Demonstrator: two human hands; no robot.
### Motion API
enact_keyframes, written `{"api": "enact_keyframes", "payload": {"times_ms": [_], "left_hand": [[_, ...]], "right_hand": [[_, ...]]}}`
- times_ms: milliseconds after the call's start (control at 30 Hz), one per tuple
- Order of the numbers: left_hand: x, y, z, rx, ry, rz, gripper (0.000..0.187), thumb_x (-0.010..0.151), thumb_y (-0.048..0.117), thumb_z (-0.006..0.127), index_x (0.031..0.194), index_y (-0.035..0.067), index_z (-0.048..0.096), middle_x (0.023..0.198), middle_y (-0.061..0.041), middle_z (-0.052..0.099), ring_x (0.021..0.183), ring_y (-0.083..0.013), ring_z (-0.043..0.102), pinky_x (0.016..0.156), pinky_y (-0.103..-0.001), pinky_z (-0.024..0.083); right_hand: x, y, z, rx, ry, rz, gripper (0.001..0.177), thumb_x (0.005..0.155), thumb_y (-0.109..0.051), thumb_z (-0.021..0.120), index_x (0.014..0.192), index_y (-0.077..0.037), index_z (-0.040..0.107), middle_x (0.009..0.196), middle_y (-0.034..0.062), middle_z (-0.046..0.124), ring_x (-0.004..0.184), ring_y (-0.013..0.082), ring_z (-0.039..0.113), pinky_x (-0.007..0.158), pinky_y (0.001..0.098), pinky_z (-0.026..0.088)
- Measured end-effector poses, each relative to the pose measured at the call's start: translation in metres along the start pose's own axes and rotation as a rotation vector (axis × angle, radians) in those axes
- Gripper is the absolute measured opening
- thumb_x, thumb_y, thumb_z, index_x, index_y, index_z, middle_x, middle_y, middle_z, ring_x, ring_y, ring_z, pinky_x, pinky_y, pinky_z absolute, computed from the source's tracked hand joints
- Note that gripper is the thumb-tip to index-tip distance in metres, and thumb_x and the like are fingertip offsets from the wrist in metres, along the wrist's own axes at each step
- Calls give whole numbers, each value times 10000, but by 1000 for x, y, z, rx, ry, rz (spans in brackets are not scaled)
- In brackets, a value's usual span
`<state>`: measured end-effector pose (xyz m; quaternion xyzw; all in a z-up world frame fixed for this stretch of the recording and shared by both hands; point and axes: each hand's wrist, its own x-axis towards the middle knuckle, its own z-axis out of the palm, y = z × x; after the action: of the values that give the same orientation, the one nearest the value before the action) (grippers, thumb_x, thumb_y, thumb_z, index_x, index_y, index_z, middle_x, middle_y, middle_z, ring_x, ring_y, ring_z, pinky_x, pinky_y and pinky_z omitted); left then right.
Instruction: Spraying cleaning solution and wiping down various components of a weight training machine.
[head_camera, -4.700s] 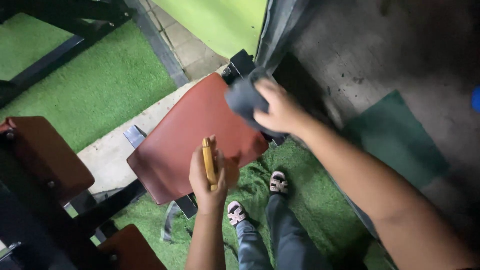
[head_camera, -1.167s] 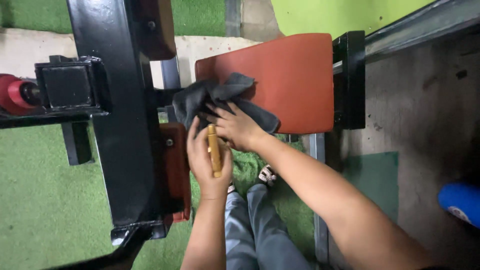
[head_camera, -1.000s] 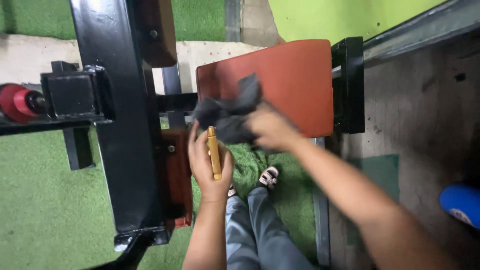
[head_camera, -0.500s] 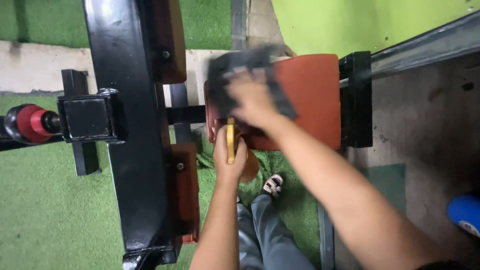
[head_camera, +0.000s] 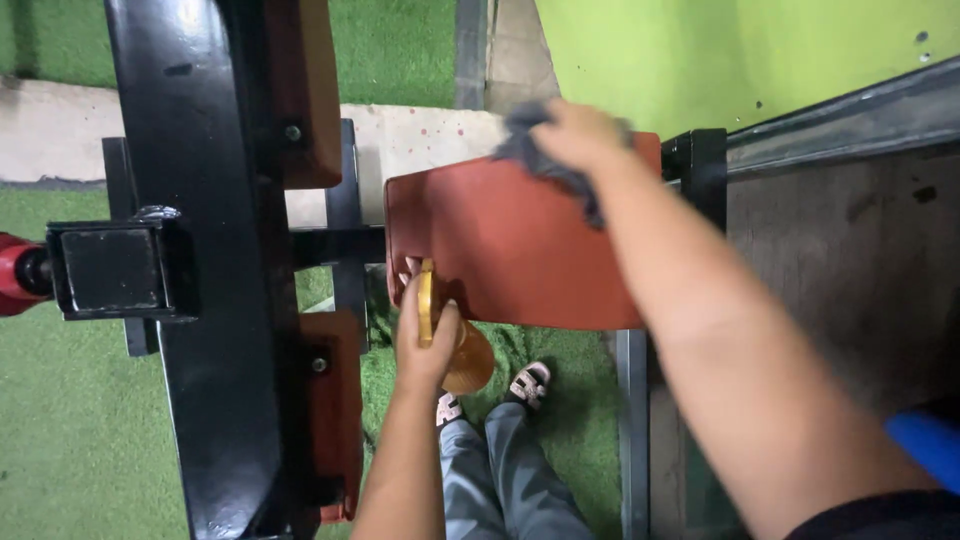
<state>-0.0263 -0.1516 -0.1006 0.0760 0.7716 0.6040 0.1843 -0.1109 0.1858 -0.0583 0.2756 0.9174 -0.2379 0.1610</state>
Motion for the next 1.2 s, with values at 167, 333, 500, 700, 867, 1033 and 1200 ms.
{"api": "enact_keyframes", "payload": {"times_ms": [167,333,500,700,867,1033,1200], "left_hand": [[8,16,-5,-116,-56,-177,575,885,146,654,1440,44,544,1209,-115,691,1098,-220,668,967,-344,526],[4,-15,-4,-221,-34,-112,623,911,153,686,1495,67,489,1325,-103,652,1206,-205,623,1041,-345,483],[4,-46,-9,-39,-38,123,578,906,110,695,1459,32,547,1377,-151,624,1286,-259,597,1107,-379,458],[-2,-24,-5,-53,-20,113,591,876,103,693,1434,9,523,1429,-188,603,1292,-288,598,1090,-389,458],[-38,20,-12,51,93,63,523,917,103,664,1415,22,527,1379,-192,639,1299,-322,628,1111,-401,478],[-90,23,-28,246,151,125,530,854,87,704,1350,10,535,1098,-184,674,1009,-370,670,934,-418,531],[-96,-21,-32,256,205,-3,448,882,144,701,1295,33,566,1046,-172,683,924,-356,685,842,-419,555]], "right_hand": [[31,148,15,126,126,99,470,912,-427,563,1322,-233,685,1264,165,693,1184,359,641,1019,471,486],[14,195,66,365,535,-49,465,962,-294,620,1342,-24,613,1242,241,684,1177,394,652,1024,461,503],[-54,163,113,113,754,-185,585,954,-187,642,1464,62,498,1461,312,538,1372,487,475,1164,571,350],[-162,48,146,-130,604,-350,651,738,-213,666,1333,7,521,1571,311,411,1534,483,289,1231,719,144],[-186,-36,161,-127,307,-656,666,659,-331,750,1272,-108,614,1565,175,450,1517,410,302,1214,672,139],[-122,-110,153,-136,167,-878,757,788,-473,783,1408,-108,548,1620,151,384,1549,369,250,1243,625,121],[-75,-208,151,-465,-23,-565,951,678,-517,787,1429,-28,470,1497,241,445,1475,426,268,1154,646,87]]}}
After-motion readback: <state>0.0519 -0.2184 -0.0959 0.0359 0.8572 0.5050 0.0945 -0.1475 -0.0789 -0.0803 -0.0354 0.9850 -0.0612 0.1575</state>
